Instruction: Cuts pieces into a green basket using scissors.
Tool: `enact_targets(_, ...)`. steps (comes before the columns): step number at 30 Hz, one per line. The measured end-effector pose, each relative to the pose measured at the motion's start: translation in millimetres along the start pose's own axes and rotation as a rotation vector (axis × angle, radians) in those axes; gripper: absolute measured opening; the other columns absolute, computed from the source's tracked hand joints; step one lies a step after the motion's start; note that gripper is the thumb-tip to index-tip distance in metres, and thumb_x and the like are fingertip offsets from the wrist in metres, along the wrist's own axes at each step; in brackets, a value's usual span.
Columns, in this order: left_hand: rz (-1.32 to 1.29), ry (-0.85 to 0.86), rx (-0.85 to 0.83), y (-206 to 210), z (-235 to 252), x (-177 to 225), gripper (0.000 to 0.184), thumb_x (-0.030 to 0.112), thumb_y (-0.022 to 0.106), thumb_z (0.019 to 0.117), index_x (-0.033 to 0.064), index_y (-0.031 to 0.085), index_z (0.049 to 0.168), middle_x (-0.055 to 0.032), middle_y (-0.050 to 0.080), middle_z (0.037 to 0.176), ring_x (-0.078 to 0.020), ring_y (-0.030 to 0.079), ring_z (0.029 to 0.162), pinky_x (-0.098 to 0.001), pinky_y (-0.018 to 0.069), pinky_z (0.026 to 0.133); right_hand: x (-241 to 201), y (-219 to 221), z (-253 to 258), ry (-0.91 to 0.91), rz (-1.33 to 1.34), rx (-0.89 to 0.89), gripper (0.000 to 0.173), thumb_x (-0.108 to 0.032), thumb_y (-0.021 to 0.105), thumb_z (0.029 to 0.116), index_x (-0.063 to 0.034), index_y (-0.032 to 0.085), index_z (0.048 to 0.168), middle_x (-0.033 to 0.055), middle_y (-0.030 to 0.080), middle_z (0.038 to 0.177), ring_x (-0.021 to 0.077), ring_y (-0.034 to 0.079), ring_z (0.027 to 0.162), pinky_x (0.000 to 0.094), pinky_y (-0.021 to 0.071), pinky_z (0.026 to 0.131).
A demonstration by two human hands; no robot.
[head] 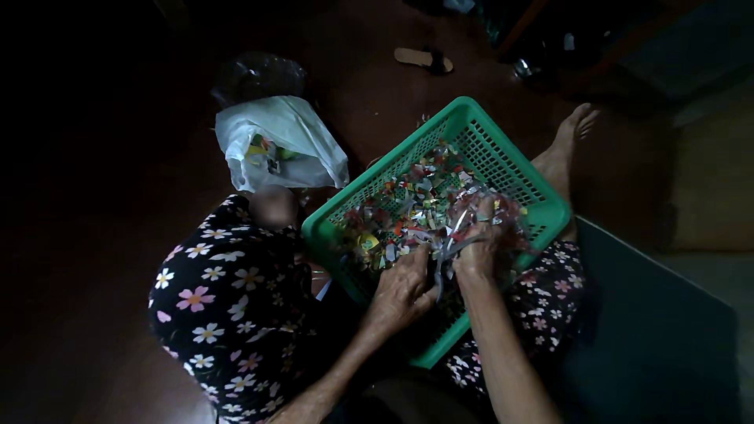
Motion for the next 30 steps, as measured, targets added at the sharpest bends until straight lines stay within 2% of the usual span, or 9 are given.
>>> enact_targets(5, 0.074, -0.025, 0.148, -2.2, 1.3, 1.3, 0.035, 0.019, 0.065, 0.0927, -0.0007, 0.066, 0.121, -0.0176, 0.07, 0.082, -0.0372, 0.07, 0.076, -0.0565, 0.0539, 0.07, -1.1, 6.2, -3.4, 0.029, -0.003, 0.027, 0.045, -0.045, 0.034, 0.1113, -0.0099, 0.057, 0.125, 0.001, 0.061, 0.099, 0.0068, 0.061, 0.085, 0.0301, 0.0541, 0.076)
enact_targets(9, 0.005, 0.0, 0.186, 0.2, -1.2, 1.1, 0.03, 0.022, 0.064, 0.0935, 0.0, 0.069, 0.113, -0.0154, 0.068, 0.077, -0.0344, 0.068, 0.071, -0.0551, 0.0529, 0.067, -3.6, 4.3, -2.0, -0.01, -0.074, -0.014, 0.045, -0.034, 0.033, 0.1126, -0.0034, 0.048, 0.142, 0.0084, 0.058, 0.117, 0.0101, 0.058, 0.101, 0.0307, 0.0515, 0.089)
enact_targets(12, 0.011, -0.029, 0.183, 0.8, 0.7, -0.6, 0.028, 0.023, 0.063, 0.0946, 0.001, 0.069, 0.111, -0.0141, 0.067, 0.075, -0.033, 0.068, 0.07, -0.0533, 0.0523, 0.066, -3.1, 7.5, -0.8, -0.033, -0.072, -0.004, 0.043, -0.037, 0.037, 0.1118, -0.0044, 0.051, 0.135, 0.0057, 0.058, 0.109, 0.0085, 0.058, 0.096, 0.0292, 0.0514, 0.087)
enact_targets(15, 0.042, -0.105, 0.029, -5.4, 3.7, 1.2, 0.032, 0.024, 0.06, 0.0986, 0.0007, 0.064, 0.121, -0.0175, 0.068, 0.084, -0.0363, 0.068, 0.081, -0.0556, 0.0517, 0.074, -2.1, 9.7, 1.7, -0.072, -0.05, 0.003, 0.038, -0.042, 0.039, 0.1107, -0.0092, 0.057, 0.116, -0.001, 0.058, 0.091, 0.0052, 0.06, 0.081, 0.0268, 0.0541, 0.075)
enact_targets(17, 0.026, -0.096, -0.031, -3.4, 3.2, -0.5, 0.046, 0.023, 0.06, 0.0975, -0.0012, 0.055, 0.137, -0.0217, 0.069, 0.106, -0.0386, 0.068, 0.098, -0.058, 0.0521, 0.084, -1.4, 5.9, 0.7, -0.079, -0.02, -0.024, 0.035, -0.033, 0.039, 0.1118, -0.0039, 0.055, 0.122, 0.0032, 0.057, 0.094, 0.0082, 0.06, 0.08, 0.0293, 0.0546, 0.074)
enact_targets(20, 0.007, -0.075, -0.04, 2.9, 0.6, -5.7, 0.067, 0.022, 0.061, 0.0953, -0.0034, 0.04, 0.153, -0.0257, 0.057, 0.14, -0.0391, 0.059, 0.127, -0.057, 0.0483, 0.1, -2.5, 3.8, 1.8, -0.049, 0.03, -0.023, 0.038, -0.04, 0.034, 0.1119, -0.012, 0.05, 0.132, -0.0025, 0.057, 0.098, 0.003, 0.058, 0.083, 0.025, 0.0533, 0.076)
enact_targets(23, 0.045, -0.099, 0.007, 1.8, 4.2, -1.6, 0.052, 0.019, 0.062, 0.0975, -0.0031, 0.05, 0.144, -0.024, 0.068, 0.118, -0.0392, 0.067, 0.108, -0.0569, 0.0522, 0.091, 1.5, 3.3, -3.4, -0.06, -0.06, 0.008, 0.04, -0.034, 0.035, 0.1123, -0.0052, 0.051, 0.134, 0.0036, 0.059, 0.1, 0.007, 0.061, 0.085, 0.0279, 0.0544, 0.077)
enact_targets(26, 0.007, -0.097, 0.082, -0.2, 3.6, -0.5, 0.032, 0.021, 0.06, 0.0983, -0.0021, 0.064, 0.12, -0.0185, 0.069, 0.084, -0.0371, 0.069, 0.082, -0.0562, 0.0527, 0.076, 0.0, 6.7, -9.2, 0.015, -0.063, 0.102, 0.057, -0.047, 0.034, 0.1106, -0.0027, 0.047, 0.144, 0.0141, 0.06, 0.128, 0.0187, 0.06, 0.116, 0.0404, 0.0495, 0.1)
enact_targets(30, -0.24, -0.036, 0.03, 6.9, 1.9, -7.5, 0.031, 0.026, 0.055, 0.0977, 0.0018, 0.069, 0.112, -0.0115, 0.069, 0.087, -0.025, 0.068, 0.082, -0.0477, 0.0552, 0.078, -6.4, 4.8, 5.6, -0.046, -0.11, 0.127, 0.058, -0.055, 0.035, 0.1083, -0.0057, 0.056, 0.13, 0.0078, 0.062, 0.109, 0.014, 0.062, 0.098, 0.0385, 0.0533, 0.088)
Point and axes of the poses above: each hand's wrist, its own z-axis towards the middle knuckle, its own y-axis out of the palm, x = y × z, the point moved 4 cm from there along z, towards the middle knuckle
